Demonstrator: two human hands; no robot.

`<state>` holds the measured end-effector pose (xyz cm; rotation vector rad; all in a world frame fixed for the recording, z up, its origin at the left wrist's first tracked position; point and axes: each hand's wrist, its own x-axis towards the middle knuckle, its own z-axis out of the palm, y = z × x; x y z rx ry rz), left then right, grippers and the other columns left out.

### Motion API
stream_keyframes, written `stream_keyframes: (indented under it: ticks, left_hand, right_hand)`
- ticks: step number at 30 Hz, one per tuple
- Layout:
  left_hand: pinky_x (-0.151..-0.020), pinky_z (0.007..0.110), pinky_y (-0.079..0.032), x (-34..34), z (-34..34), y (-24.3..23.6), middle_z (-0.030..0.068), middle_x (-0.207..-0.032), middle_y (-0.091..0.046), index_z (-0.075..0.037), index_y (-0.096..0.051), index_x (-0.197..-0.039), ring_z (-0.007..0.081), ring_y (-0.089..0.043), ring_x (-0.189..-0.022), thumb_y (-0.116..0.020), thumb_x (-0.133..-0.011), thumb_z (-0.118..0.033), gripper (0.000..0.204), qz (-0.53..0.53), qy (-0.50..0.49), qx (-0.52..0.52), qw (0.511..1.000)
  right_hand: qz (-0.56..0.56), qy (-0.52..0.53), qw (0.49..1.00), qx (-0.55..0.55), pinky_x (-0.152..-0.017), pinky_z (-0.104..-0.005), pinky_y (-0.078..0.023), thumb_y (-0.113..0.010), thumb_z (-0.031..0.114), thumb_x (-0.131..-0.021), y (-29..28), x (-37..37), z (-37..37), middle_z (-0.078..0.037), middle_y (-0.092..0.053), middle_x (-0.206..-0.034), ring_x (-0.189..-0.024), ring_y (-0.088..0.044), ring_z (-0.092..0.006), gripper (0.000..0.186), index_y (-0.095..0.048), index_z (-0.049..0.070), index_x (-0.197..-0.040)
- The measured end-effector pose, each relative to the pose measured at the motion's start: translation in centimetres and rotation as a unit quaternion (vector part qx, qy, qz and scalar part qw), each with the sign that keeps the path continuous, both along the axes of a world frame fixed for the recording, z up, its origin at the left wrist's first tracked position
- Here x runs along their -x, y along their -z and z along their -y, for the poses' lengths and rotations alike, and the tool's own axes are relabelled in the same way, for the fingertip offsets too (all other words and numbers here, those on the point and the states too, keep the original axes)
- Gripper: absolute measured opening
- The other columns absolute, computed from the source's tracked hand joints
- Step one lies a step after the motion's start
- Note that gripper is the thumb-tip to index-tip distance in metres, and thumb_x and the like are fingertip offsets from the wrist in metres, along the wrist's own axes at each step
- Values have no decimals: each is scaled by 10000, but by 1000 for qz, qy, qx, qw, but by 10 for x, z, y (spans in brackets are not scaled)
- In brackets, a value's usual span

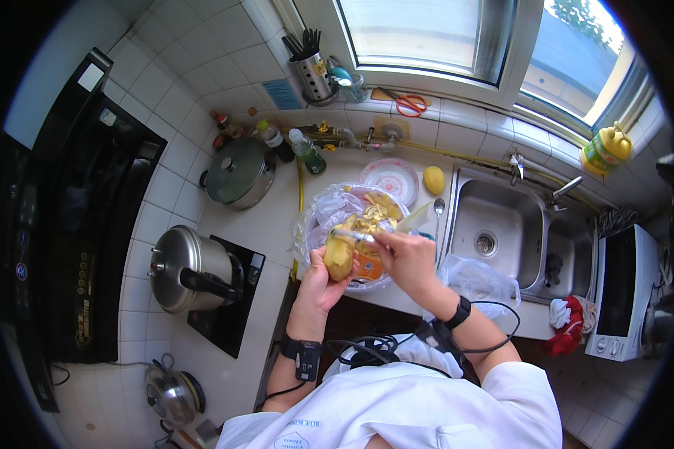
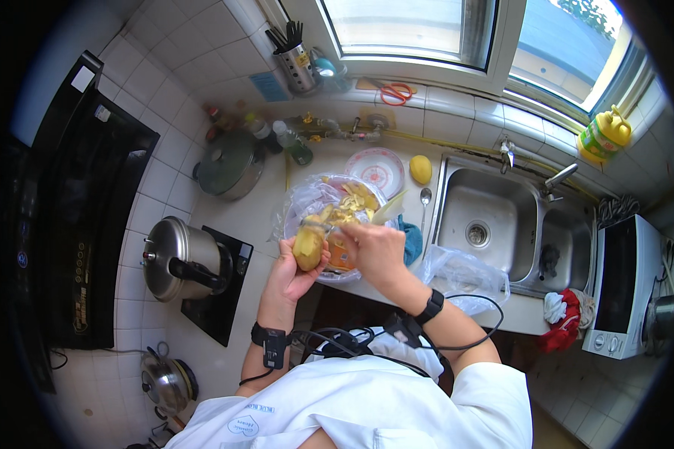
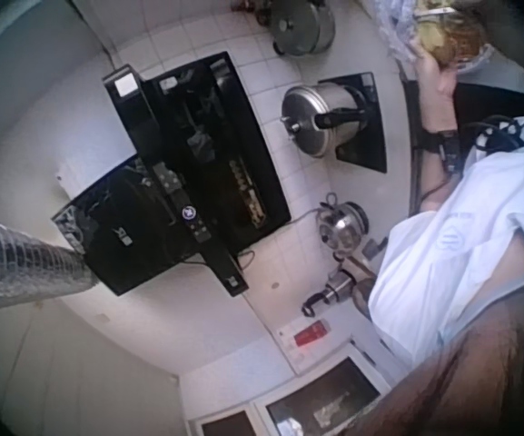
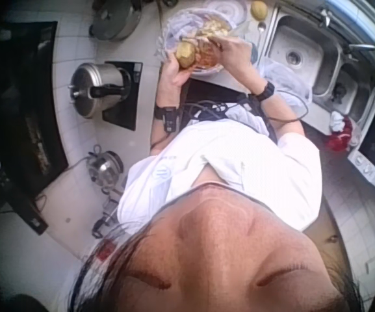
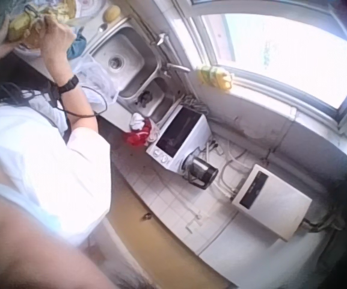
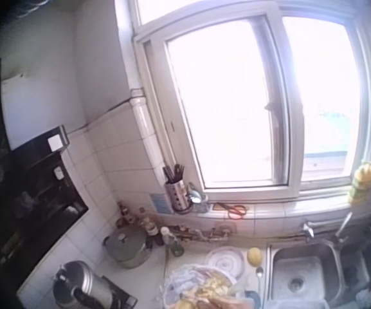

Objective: The person wipes the kitchen counter and cutting board with a cloth, then retrieves potatoes from a plastic bag. They peel two potatoes over the sink using a peeler, discarding the skins into a bag.

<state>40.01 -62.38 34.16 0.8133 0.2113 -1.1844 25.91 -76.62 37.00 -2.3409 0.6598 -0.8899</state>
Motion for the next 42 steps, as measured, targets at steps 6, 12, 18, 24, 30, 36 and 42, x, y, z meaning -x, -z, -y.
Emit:
stream_keyframes:
  ticks: [6, 12, 18, 24, 30, 36, 42]
  left_hand:
    - [-876, 361, -566, 9, -11, -10, 176, -1109, -645, 20, -530, -1314, 255, -639, -965, -423, -1049, -423, 528, 3, 32, 6, 999]
    - [-874, 345, -561, 0, -12, -15, 163, -1090, -659, 11, -543, -1297, 252, -644, -942, -417, -1053, -428, 518, 46, 11, -20, 999]
    - [-853, 349, -571, 0, -11, -11, 158, -1079, -651, 13, -545, -1276, 251, -639, -937, -391, -1057, -445, 530, -4, -5, -11, 1000]
    - [-871, 343, -560, 6, -20, -21, 181, -1119, -582, 49, -495, -1300, 256, -583, -971, -419, -1051, -448, 561, -29, 63, 52, 996]
    - [-863, 337, -563, 4, -18, -25, 172, -1124, -597, 55, -507, -1290, 251, -601, -966, -437, -1045, -426, 544, -35, 22, 30, 999]
    - [-844, 335, -574, 4, -16, -15, 168, -1102, -638, 35, -535, -1266, 250, -638, -932, -438, -1048, -424, 517, -76, 5, 36, 996]
    - [-846, 345, -574, 1, -20, -10, 167, -1075, -638, 2, -531, -1286, 251, -638, -920, -427, -1056, -446, 514, -32, 27, 20, 999]
  right_hand:
    - [-64, 69, 995, 24, -564, -341, -535, -792, 299, -841, 16, -9, 26, -118, -719, -734, -634, -705, -281, 210, -797, 106, -924]
    - [4, 21, 989, -147, -608, -327, -559, -789, 246, -849, 7, -5, 12, -148, -726, -763, -650, -721, -272, 208, -786, 56, -932]
    - [34, -28, 990, -134, -585, -366, -539, -759, 257, -853, 3, 3, -13, -113, -705, -716, -637, -698, -285, 157, -792, 122, -927]
    - [-52, 83, 995, -15, -598, -353, -539, -769, 280, -856, 19, -1, 13, -111, -728, -772, -658, -701, -284, 188, -794, 108, -928]
    - [-10, 71, 996, -45, -620, -333, -552, -780, 231, -853, 11, 2, 10, -138, -737, -818, -676, -714, -281, 186, -788, 70, -948]
    - [41, -29, 985, -166, -596, -355, -549, -758, 229, -844, 5, 5, -14, -126, -711, -731, -647, -704, -287, 152, -797, 125, -948]
    - [34, -13, 998, -48, -551, -363, -522, -767, 249, -825, 8, 3, -14, -86, -709, -740, -647, -695, -276, 152, -784, 156, -945]
